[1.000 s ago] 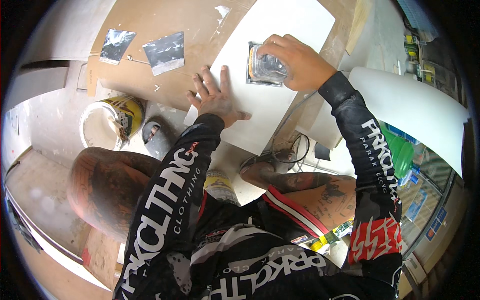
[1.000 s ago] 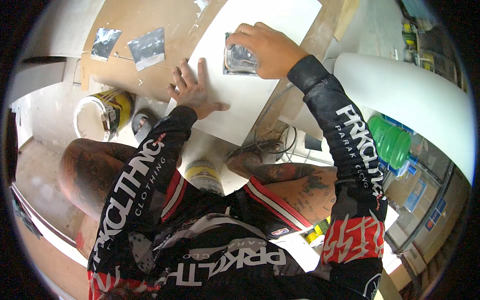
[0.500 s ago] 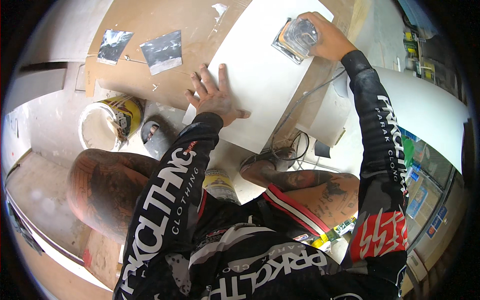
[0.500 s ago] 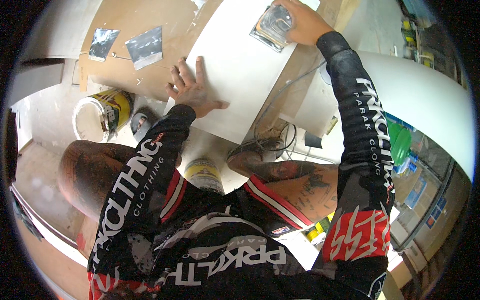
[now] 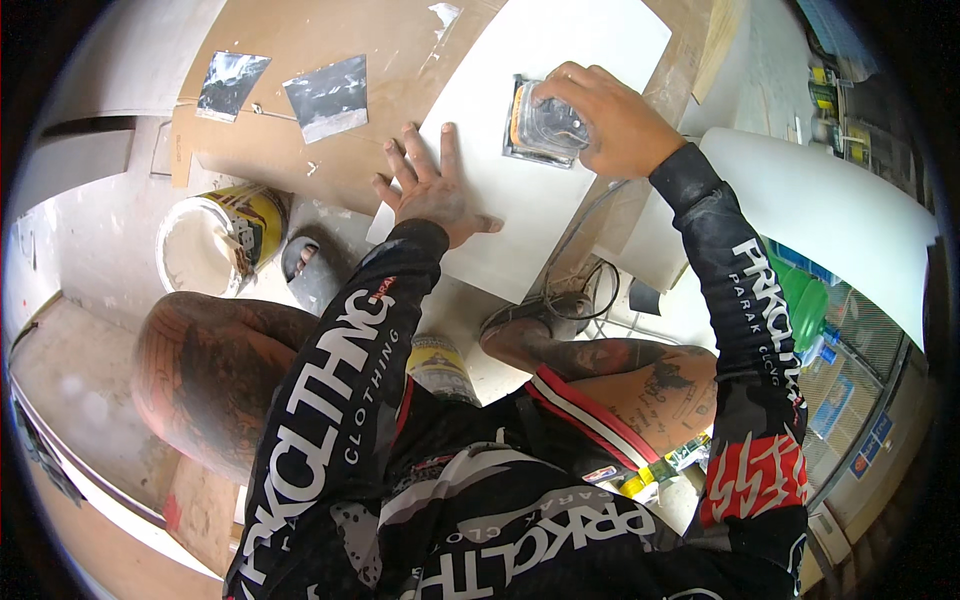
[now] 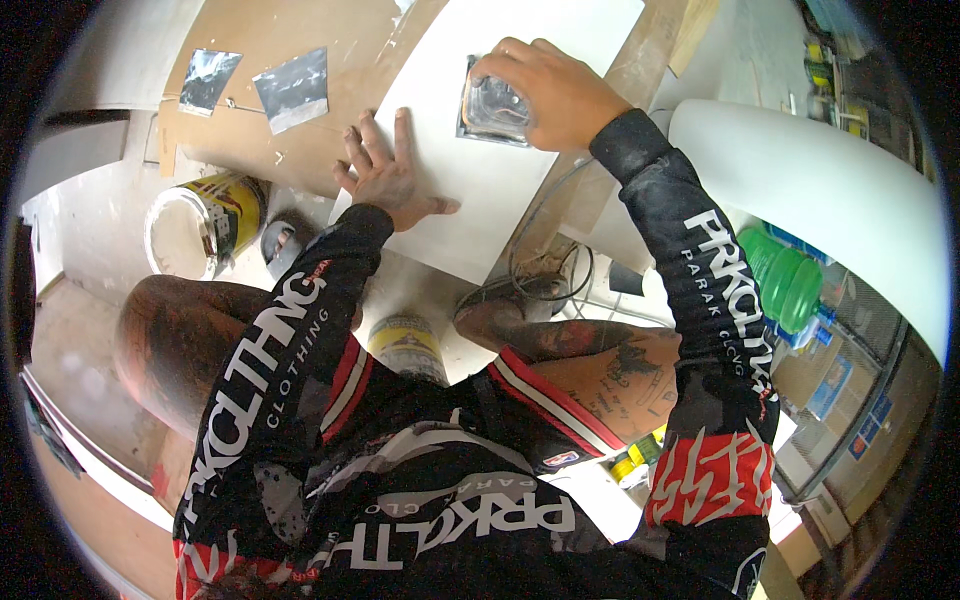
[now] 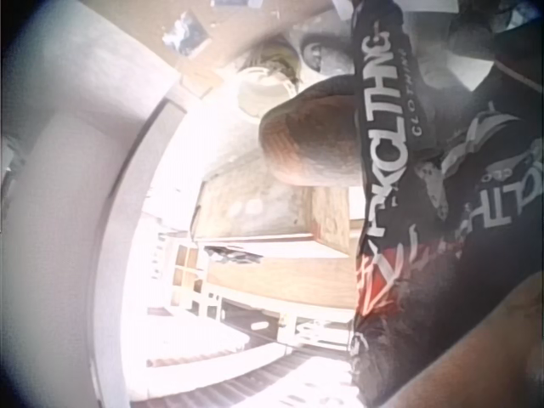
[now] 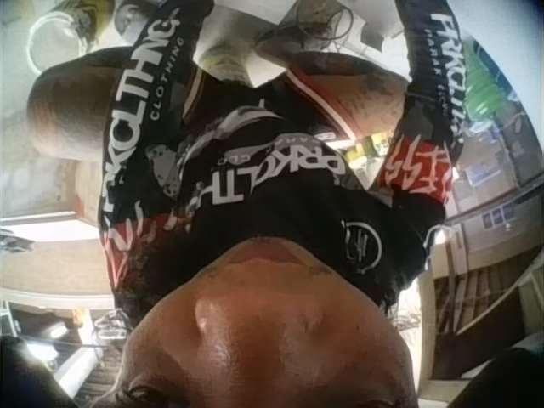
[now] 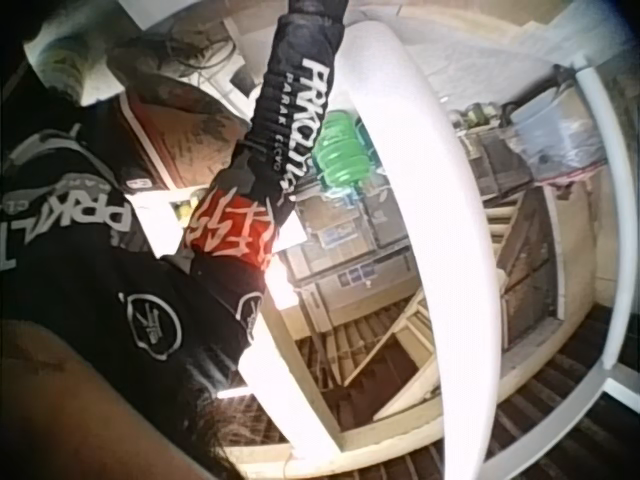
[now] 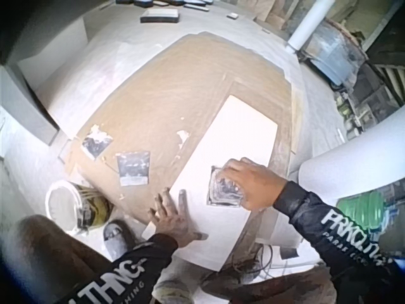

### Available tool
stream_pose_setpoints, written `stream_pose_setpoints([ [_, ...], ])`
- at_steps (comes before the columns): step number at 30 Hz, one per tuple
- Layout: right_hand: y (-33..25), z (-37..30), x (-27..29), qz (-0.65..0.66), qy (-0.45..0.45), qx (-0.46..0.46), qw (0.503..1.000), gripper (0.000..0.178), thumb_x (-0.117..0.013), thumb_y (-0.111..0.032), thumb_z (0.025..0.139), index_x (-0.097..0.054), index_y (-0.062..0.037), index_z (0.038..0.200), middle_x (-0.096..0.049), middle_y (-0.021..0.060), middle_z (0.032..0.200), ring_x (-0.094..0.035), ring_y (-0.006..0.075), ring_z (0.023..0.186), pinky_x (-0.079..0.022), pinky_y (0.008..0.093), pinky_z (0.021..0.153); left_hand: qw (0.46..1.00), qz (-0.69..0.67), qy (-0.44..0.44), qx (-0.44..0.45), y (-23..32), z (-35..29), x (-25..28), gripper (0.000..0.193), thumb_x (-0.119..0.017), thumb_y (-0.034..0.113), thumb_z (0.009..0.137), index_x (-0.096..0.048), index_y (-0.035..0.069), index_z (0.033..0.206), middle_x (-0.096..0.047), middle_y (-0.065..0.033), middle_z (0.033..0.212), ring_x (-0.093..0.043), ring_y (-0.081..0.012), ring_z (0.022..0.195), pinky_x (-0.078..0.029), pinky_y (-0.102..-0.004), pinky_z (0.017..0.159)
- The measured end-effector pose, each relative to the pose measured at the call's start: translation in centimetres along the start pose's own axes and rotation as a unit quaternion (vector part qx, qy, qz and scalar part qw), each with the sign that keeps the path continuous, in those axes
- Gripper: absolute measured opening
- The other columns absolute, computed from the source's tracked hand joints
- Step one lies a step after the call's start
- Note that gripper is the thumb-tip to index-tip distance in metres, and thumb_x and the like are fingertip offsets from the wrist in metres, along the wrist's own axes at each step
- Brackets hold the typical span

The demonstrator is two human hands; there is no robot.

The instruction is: The person is using a hand sander to sand a white wooden board.

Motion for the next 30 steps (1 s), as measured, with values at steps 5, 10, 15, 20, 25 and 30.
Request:
stream_pose_setpoints([
  [5, 1.0, 0.3, 0.7, -0.007, -0.009, -0.021, 1.000, 0.070, -0.077, 0.003, 0.065, -0.060, -0.0196, 0.129, -0.060, 0.0049, 0.122, -0.059, 0.0349, 0.114, -0.053, 0.0434, 0.098, 1.000, 0.004, -0.010, 0.003, 0.1, 0.0, 0.2, 0.155, -0.087, 0.075, 0.060, 0.010, 0.018, 0.166, 0.014, -0.0352, 0.166, 0.008, -0.0603, 0.153, -0.010, -0.0810, 0.112],
  [10, 1.1, 0.2, 0.4, 0.016, -0.007, -0.017, 1.000, 0.071, -0.078, 0.003, 0.065, -0.060, -0.0199, 0.130, -0.060, 0.0049, 0.122, -0.059, 0.0348, 0.114, -0.052, 0.0429, 0.099, 1.000, 0.006, -0.009, 0.006, 0.2, 0.0, 0.2, 0.155, -0.087, 0.075, 0.060, 0.010, 0.018, 0.166, 0.014, -0.0352, 0.166, 0.008, -0.0600, 0.153, -0.010, -0.0810, 0.112],
  [15, 1.6, 0.2, 0.8, -0.003, -0.019, -0.036, 0.999, 0.069, -0.078, 0.002, 0.067, -0.060, -0.0189, 0.130, -0.061, 0.0054, 0.120, -0.059, 0.0349, 0.114, -0.052, 0.0433, 0.099, 1.000, 0.005, -0.013, 0.003, 0.1, 0.0, 0.1, 0.154, -0.087, 0.075, 0.061, 0.011, 0.018, 0.166, 0.014, -0.0356, 0.166, 0.009, -0.0599, 0.153, -0.010, -0.0813, 0.112],
  [20, 1.3, 0.5, 0.4, 0.015, -0.007, -0.013, 1.000, 0.069, -0.078, 0.002, 0.066, -0.060, -0.0188, 0.130, -0.061, 0.0057, 0.121, -0.059, 0.0352, 0.114, -0.052, 0.0436, 0.098, 1.000, 0.005, -0.012, 0.002, 0.2, 0.0, 0.3, 0.154, -0.086, 0.075, 0.061, 0.012, 0.018, 0.166, 0.015, -0.0357, 0.166, 0.009, -0.0603, 0.153, -0.011, -0.0816, 0.112],
  [25, 1.3, 0.7, 0.5, -0.005, 0.000, -0.016, 1.000, 0.068, -0.077, 0.002, 0.067, -0.059, -0.0186, 0.130, -0.061, 0.0057, 0.120, -0.060, 0.0359, 0.112, -0.053, 0.0434, 0.097, 1.000, 0.004, -0.018, 0.004, 0.2, -0.1, 0.5, 0.154, -0.087, 0.074, 0.062, 0.012, 0.018, 0.166, 0.015, -0.0358, 0.166, 0.008, -0.0595, 0.153, -0.011, -0.0809, 0.112],
  [30, 1.4, 2.2, 0.6, -0.006, -0.007, -0.014, 1.000, 0.068, -0.077, 0.000, 0.067, -0.058, -0.0189, 0.129, -0.061, 0.0060, 0.120, -0.061, 0.0356, 0.109, -0.053, 0.0445, 0.096, 1.000, -0.001, -0.009, 0.006, 0.3, -0.2, 0.5, 0.155, -0.088, 0.072, 0.061, 0.011, 0.017, 0.166, 0.012, -0.0360, 0.167, 0.007, -0.0581, 0.154, -0.010, -0.0800, 0.113],
])
Point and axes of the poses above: each hand's wrist, its own z-axis towards the middle knuckle, its own x-axis out of the back of the hand, y = z × x, the point moved 1 cm from there along z, towards the middle knuckle
